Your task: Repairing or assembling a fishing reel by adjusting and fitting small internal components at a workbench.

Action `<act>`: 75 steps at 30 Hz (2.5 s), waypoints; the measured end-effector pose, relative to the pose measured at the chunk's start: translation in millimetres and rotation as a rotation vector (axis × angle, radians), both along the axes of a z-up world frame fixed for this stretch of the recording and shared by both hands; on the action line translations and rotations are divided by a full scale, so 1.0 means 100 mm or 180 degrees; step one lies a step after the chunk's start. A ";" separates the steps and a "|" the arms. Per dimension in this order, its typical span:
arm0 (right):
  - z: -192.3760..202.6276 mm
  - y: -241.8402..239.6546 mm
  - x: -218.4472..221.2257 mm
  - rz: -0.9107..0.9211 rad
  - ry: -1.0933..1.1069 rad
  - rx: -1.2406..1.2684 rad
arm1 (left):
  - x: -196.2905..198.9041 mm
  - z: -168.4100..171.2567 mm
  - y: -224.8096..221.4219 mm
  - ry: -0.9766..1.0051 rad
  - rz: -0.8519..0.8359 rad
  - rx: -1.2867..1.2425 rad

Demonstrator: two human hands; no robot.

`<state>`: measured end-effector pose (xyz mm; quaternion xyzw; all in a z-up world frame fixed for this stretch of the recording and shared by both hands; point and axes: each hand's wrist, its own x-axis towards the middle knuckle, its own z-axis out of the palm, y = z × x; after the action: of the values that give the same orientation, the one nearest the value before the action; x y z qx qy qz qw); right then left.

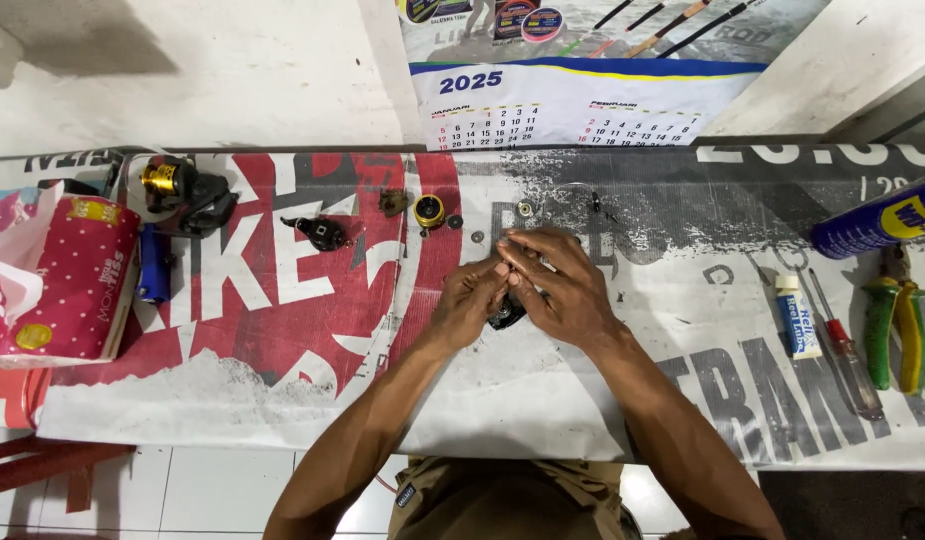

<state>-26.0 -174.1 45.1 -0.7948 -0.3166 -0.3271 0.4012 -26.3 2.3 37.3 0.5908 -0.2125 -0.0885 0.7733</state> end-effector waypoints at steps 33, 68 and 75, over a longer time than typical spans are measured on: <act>-0.04 0.00 0.02 -0.0112 -0.0192 0.0213 | 0.16 -0.07 -0.06 -0.0518 0.1828 0.0018; -0.13 -0.09 0.07 -0.0287 -0.0294 0.0399 | 0.13 -0.13 -0.17 -0.0456 0.1058 0.0219; -0.04 -0.17 0.03 -0.0584 -0.0470 0.0241 | 0.19 0.02 -0.23 -0.0666 0.0944 0.0732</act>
<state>-22.8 -191.0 40.8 -0.7785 -0.2587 -0.4318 0.3750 -7.2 -20.9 38.9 0.7059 -0.1908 0.0645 0.6791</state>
